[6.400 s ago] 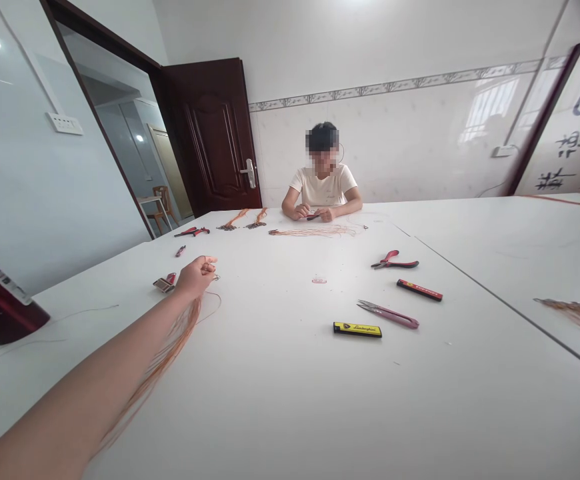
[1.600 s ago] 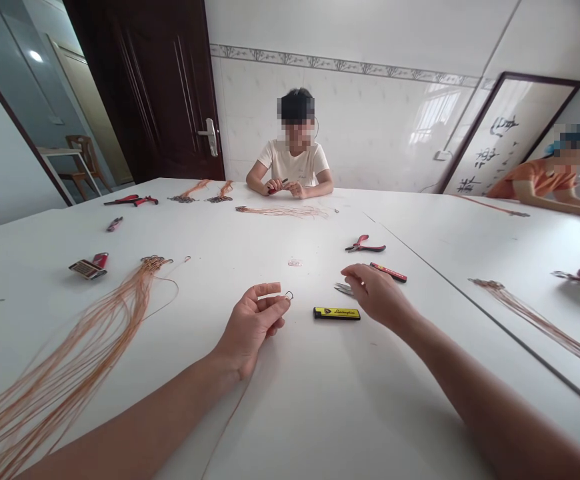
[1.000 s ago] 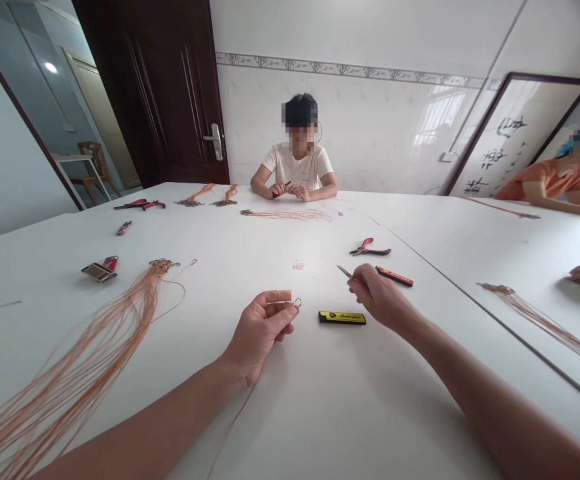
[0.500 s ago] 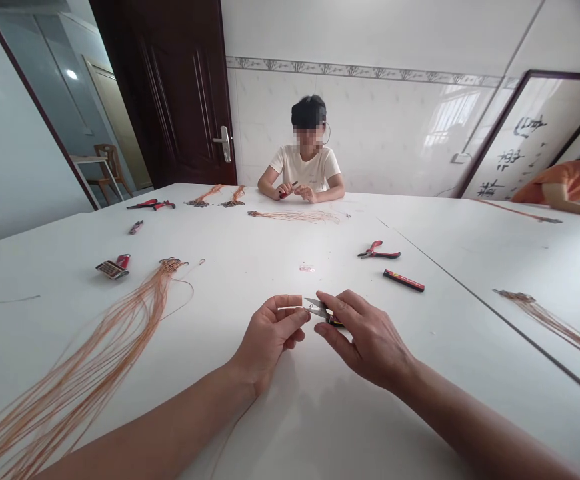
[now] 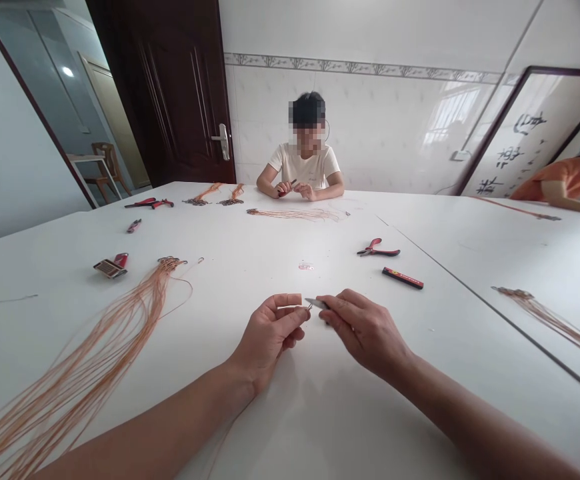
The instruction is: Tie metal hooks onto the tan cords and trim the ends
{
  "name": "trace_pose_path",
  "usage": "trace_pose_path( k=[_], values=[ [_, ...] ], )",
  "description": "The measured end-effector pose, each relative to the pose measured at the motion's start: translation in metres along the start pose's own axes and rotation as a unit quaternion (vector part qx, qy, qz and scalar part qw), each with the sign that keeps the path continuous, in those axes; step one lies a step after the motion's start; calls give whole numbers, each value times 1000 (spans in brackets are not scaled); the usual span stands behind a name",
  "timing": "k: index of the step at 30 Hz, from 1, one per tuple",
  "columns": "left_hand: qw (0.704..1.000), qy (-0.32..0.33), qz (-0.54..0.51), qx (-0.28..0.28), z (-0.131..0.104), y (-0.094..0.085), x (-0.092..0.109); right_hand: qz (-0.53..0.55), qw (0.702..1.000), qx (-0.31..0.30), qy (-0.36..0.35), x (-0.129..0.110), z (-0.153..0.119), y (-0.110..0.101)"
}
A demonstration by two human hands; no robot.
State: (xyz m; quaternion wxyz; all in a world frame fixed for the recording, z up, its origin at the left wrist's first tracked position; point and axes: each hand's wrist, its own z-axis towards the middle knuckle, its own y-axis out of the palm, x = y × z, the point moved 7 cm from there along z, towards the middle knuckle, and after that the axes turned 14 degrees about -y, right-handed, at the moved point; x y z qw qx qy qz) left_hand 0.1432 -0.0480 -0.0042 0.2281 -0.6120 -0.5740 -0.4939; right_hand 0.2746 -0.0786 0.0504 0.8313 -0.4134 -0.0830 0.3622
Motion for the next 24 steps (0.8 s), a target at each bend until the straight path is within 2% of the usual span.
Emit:
trace_pose_path(
  k=[3,7,10,13,16,19,22,24],
  values=[
    [1000,-2,-1,7,-1,0,1,-49,995,-3,86,26,-2,-9],
    [1000,-5,2,11,-2,1,2,-100,971,-76,202,74,-14,-6],
    [1000,-9,3,13,-3,1,3,-103,956,-123,244,102,-25,3],
    [1000,-13,8,12,-4,2,4,-103,953,-140,250,113,-31,10],
    [1000,-7,13,12,-5,2,4,-128,955,-130,236,111,-29,9],
    [1000,8,19,13,-4,1,6,-106,972,-106,181,93,-21,4],
    [999,25,16,20,-4,0,7,-17,982,-162,93,64,-13,9],
    [999,27,14,22,-3,-1,7,14,973,-217,75,50,-12,15]
  ],
)
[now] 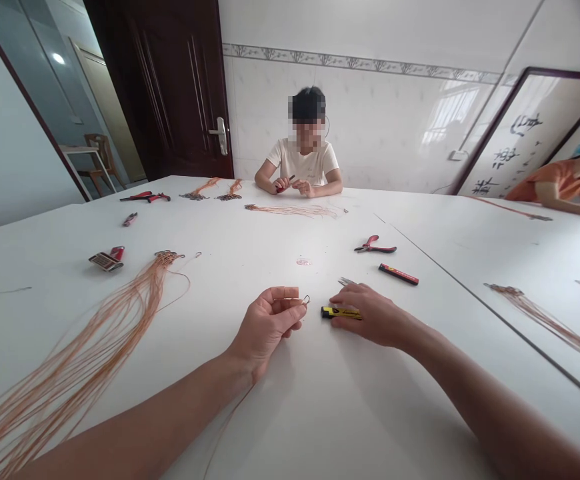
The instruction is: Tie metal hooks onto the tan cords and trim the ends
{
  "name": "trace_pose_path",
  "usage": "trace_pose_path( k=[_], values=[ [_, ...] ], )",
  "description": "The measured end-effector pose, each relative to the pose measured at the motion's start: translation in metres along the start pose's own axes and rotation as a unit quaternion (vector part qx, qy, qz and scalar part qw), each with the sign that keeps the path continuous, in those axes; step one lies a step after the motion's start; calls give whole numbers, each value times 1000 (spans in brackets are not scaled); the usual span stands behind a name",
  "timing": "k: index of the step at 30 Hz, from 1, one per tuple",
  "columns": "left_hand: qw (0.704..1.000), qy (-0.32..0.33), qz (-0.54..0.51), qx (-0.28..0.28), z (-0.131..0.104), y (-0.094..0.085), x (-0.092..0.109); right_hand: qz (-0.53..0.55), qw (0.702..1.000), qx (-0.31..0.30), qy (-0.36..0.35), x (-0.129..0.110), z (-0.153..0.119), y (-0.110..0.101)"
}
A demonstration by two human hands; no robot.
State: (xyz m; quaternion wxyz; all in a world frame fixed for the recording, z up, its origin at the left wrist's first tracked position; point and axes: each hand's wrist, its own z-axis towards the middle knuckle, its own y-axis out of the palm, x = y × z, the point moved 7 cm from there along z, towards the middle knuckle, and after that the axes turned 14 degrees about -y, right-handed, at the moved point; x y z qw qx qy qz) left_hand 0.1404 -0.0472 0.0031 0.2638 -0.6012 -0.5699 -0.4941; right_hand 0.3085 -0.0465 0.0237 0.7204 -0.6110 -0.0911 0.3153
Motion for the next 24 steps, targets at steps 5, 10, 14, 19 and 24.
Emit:
trace_pose_path(
  k=[5,10,14,19,24],
  values=[
    [1000,4,13,1,1,0,-1,-20,999,-8,32,-6,0,2],
    [999,20,26,6,1,0,0,167,981,61,73,-6,-1,7],
    [999,35,19,11,-1,0,4,287,954,53,69,-17,1,15],
    [999,50,15,15,-2,0,6,353,932,50,67,-25,1,13],
    [997,72,19,12,-3,-1,9,432,898,50,65,-27,2,17]
  ],
)
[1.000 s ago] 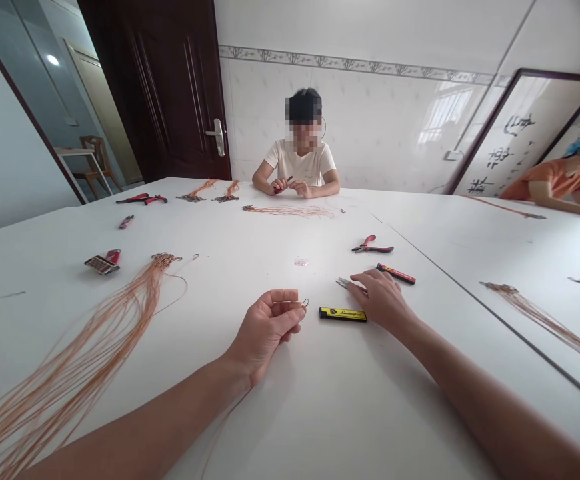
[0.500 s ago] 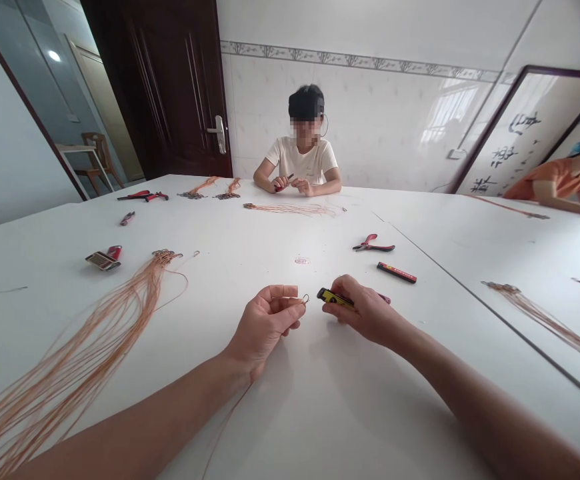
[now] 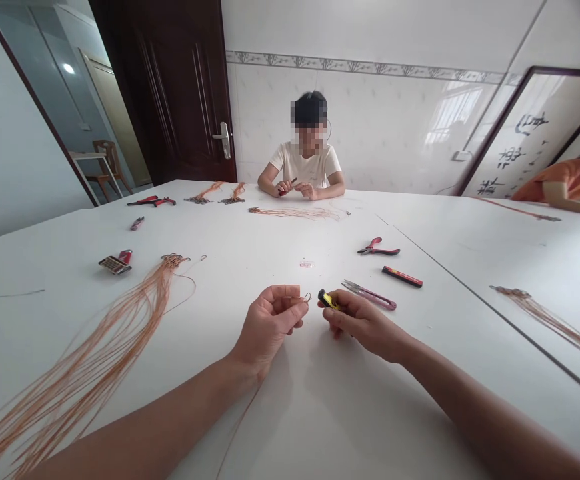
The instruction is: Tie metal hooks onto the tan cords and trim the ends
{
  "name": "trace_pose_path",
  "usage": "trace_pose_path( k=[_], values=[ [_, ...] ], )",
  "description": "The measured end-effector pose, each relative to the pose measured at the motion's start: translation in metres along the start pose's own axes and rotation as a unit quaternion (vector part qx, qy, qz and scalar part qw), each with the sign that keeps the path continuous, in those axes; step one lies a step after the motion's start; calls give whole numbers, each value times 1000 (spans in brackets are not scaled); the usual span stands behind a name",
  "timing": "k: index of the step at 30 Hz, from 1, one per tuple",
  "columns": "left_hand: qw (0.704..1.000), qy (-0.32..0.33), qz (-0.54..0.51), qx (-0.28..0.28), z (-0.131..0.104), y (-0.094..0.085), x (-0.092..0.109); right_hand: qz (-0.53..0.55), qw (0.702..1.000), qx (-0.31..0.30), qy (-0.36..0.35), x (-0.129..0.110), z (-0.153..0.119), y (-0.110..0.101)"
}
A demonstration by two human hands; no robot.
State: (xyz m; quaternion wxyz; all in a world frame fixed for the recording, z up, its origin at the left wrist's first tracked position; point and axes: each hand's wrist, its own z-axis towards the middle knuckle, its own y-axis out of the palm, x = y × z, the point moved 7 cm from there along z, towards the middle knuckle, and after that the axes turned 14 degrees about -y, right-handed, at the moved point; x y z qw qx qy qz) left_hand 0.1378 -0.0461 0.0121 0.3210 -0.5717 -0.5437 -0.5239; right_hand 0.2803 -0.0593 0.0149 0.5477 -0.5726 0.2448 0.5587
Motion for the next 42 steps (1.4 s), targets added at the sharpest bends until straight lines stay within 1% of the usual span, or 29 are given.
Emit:
trace_pose_path(
  k=[2,4,9,15,21,27,34,36,38,40,42],
  values=[
    [1000,9,6,3,-1,0,2,37,999,-1,9,4,0,3],
    [1000,21,14,2,-2,1,4,49,999,2,14,6,0,5],
    [997,51,53,-14,-6,5,8,52,998,18,40,4,-3,8],
    [993,74,92,-32,-8,9,8,17,997,33,74,7,-5,11],
    [990,80,109,-35,-9,10,7,6,995,55,83,10,-5,10],
    [989,76,117,-40,-6,11,4,-15,996,57,63,5,-4,9],
    [989,77,120,-42,-5,11,4,-30,995,67,69,8,-5,7],
    [989,78,121,-41,-6,11,4,-70,992,83,60,8,-4,1],
    [989,78,121,-40,-6,11,4,-165,981,98,38,7,-2,-9],
    [989,77,122,-40,-7,11,3,-284,954,95,17,5,0,-16],
    [989,76,123,-41,-7,11,2,-372,925,79,5,6,2,-17]
  ],
)
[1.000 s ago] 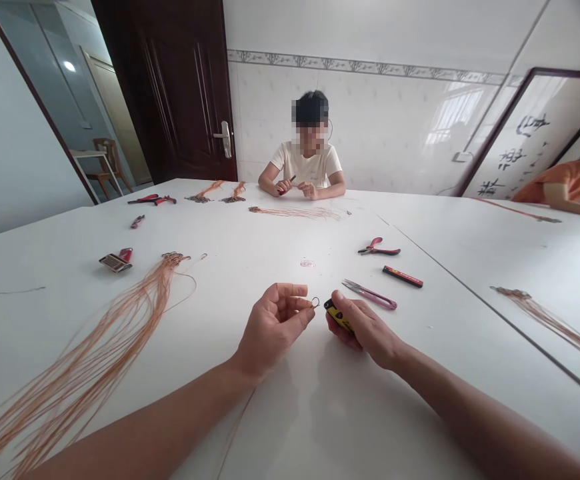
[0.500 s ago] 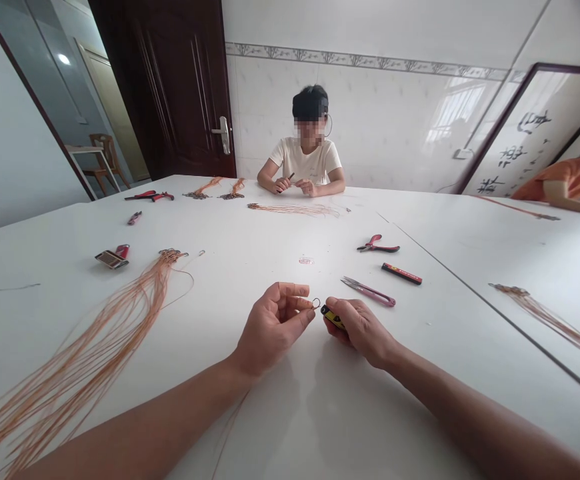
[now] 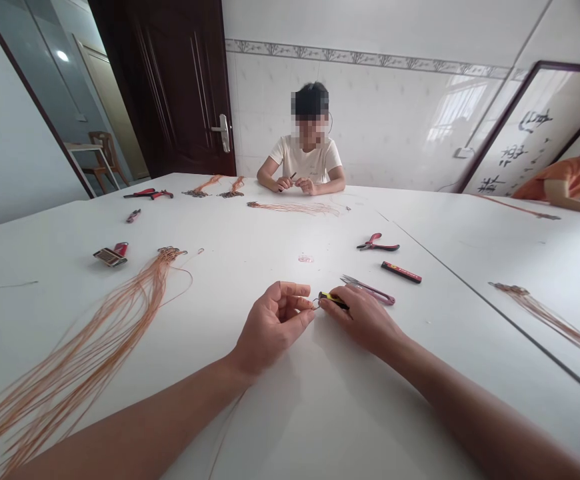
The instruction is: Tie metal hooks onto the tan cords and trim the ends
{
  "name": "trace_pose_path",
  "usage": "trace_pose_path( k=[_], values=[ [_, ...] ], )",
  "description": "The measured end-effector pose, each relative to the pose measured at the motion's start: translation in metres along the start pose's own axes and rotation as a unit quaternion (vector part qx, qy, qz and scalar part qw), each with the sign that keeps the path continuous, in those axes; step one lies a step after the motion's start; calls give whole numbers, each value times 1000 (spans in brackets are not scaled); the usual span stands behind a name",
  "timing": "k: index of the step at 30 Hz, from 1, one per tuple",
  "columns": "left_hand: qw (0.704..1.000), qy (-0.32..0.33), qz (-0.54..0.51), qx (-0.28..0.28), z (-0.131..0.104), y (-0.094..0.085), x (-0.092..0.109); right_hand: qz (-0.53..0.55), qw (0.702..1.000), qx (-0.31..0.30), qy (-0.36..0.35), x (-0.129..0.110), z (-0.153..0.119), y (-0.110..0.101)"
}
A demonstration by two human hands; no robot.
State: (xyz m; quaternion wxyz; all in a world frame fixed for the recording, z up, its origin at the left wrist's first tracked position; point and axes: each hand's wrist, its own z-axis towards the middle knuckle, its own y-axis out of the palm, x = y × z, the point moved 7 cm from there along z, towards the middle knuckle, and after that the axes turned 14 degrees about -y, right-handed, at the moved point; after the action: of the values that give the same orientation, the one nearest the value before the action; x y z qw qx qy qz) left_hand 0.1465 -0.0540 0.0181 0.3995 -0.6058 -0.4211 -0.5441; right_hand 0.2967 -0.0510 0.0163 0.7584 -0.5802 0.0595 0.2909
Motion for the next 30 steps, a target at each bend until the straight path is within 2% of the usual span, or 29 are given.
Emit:
trace_pose_path(
  k=[4,6,8,10,13,15,23,27,30],
  values=[
    [1000,2,2,-3,0,1,0,-72,997,-13,-38,-1,0,5],
    [1000,4,4,-3,0,1,1,-72,996,8,-59,-5,-1,3],
    [1000,5,5,-3,0,1,1,-33,996,41,-74,-11,-1,-3],
    [1000,7,6,-4,-1,2,1,56,994,59,-67,-16,-2,-8],
    [1000,13,5,-6,-2,2,2,195,979,51,-32,-23,-5,-9],
    [1000,18,6,-9,-3,3,3,242,969,42,-24,-28,-7,-8],
    [999,29,17,-10,-4,4,4,268,962,39,-22,-30,-9,-7],
    [999,33,15,-4,-3,3,5,284,956,74,-5,-23,-9,-11],
    [999,31,16,-4,-2,3,5,325,937,127,15,-16,-8,-17]
  ],
)
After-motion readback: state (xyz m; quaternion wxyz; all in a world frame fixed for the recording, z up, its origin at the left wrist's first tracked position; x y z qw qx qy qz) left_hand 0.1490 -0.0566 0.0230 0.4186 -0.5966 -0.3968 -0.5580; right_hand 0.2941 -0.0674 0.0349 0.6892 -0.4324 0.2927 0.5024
